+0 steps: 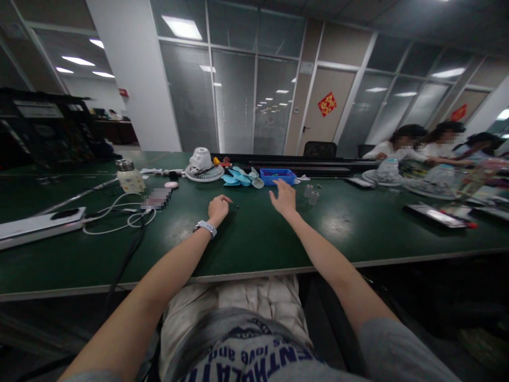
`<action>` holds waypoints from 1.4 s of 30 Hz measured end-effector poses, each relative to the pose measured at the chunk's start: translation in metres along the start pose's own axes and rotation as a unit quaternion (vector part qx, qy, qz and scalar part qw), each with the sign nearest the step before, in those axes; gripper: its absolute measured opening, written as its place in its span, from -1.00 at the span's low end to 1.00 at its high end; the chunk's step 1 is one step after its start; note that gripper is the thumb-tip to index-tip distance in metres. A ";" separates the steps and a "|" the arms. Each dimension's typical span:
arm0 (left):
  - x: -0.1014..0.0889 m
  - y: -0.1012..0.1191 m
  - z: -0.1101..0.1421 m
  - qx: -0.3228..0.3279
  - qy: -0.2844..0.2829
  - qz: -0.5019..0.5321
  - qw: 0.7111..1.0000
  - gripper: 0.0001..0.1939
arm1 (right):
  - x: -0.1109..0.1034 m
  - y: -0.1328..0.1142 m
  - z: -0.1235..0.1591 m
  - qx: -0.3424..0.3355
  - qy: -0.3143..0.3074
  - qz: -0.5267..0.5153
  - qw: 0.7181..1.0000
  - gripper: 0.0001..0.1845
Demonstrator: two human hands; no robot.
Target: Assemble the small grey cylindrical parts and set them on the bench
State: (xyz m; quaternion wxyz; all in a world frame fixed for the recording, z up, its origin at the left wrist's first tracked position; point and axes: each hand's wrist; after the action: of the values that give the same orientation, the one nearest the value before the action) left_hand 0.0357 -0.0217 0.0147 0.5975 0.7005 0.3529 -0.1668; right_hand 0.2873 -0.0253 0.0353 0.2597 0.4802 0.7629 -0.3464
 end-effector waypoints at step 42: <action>-0.002 0.005 0.004 0.010 -0.046 -0.052 0.998 -0.69 | -0.035 0.122 -0.008 0.242 0.109 0.042 0.963 -0.61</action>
State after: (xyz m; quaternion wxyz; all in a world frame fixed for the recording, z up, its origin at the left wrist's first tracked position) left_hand 0.0390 -0.0260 0.0188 0.5963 0.6790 0.3591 -0.2333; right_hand 0.4124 -0.0022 0.0316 0.0657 0.5953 0.6591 -0.4549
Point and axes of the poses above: each hand's wrist, its own z-axis away from the middle knuckle, its own x-axis out of the palm, y = z × x, and after that the axes turned 5 degrees about -y, right-handed
